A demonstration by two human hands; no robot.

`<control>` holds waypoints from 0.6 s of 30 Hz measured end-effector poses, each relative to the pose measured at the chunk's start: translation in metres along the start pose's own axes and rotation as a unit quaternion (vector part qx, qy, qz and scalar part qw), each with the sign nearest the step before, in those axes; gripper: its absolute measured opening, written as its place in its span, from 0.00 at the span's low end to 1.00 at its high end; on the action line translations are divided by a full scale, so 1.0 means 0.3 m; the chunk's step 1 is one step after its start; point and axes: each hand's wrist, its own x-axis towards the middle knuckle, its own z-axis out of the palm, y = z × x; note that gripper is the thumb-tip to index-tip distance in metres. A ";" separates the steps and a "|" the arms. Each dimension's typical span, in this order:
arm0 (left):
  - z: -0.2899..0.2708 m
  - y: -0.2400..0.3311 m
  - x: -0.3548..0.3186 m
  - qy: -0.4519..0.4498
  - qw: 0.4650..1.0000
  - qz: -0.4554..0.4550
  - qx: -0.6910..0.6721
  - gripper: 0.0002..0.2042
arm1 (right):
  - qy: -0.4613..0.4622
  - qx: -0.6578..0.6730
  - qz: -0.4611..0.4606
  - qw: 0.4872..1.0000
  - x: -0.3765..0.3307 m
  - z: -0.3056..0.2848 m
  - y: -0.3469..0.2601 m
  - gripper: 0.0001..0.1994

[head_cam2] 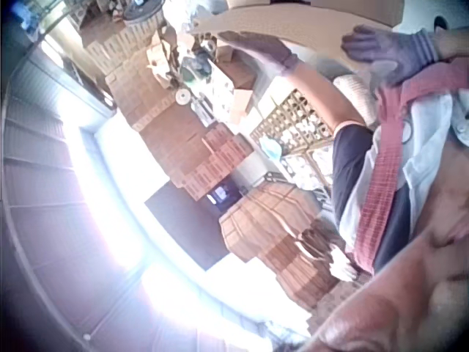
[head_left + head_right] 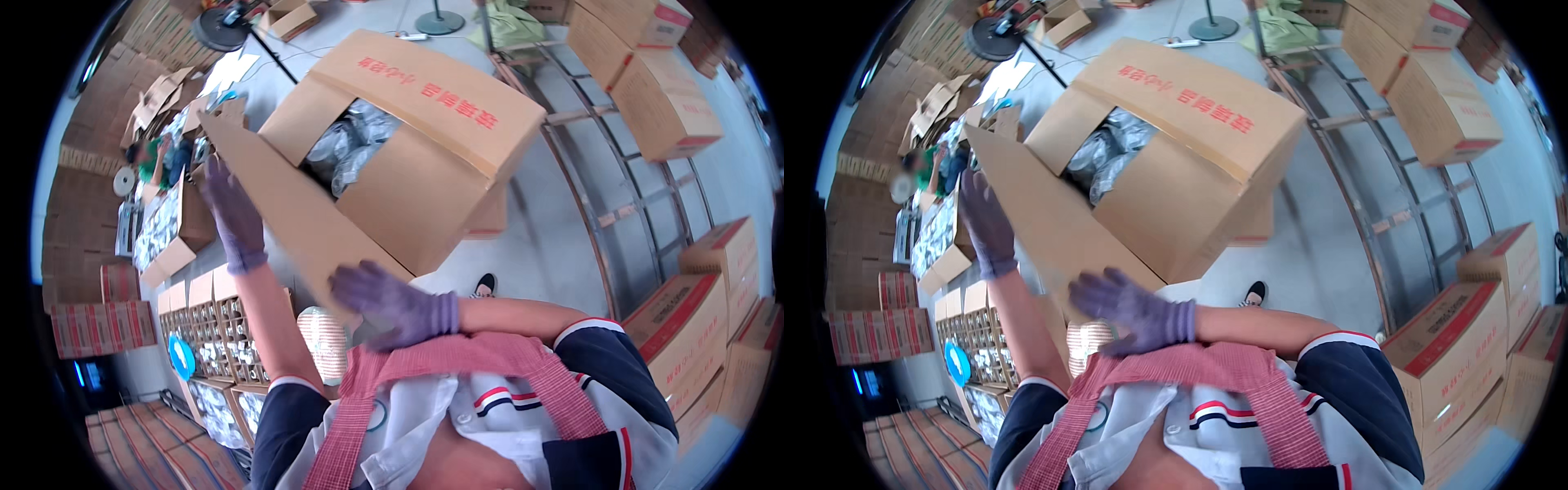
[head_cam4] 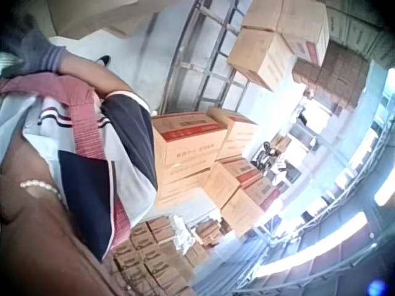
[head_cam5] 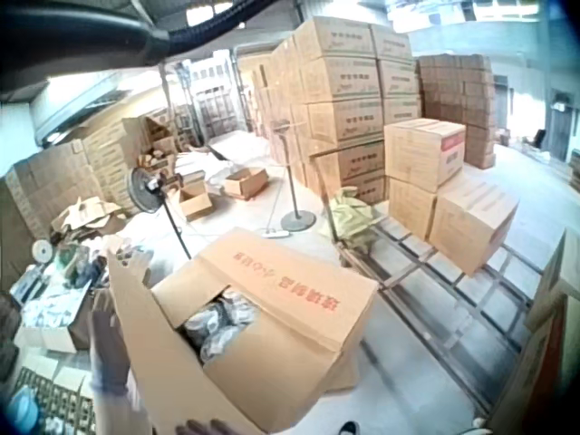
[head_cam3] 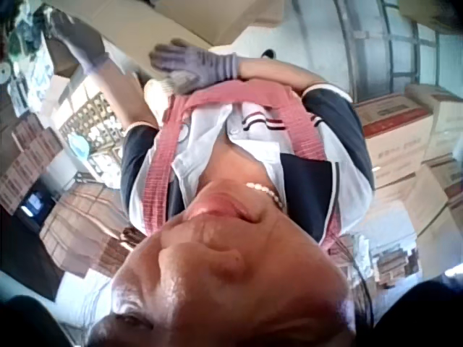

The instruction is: The person unpacks a cardboard box containing plastic-wrapped thermos flasks. They remove the flasks, unwrap them, and place them into a cardboard tray with individual compartments. The person then closes the box flaps and moves to another box to repeat the process.

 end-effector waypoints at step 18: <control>-0.200 -0.832 -0.488 0.172 0.891 -0.321 0.270 0.30 | -0.192 -0.535 0.039 0.821 0.072 -0.795 0.450 0.05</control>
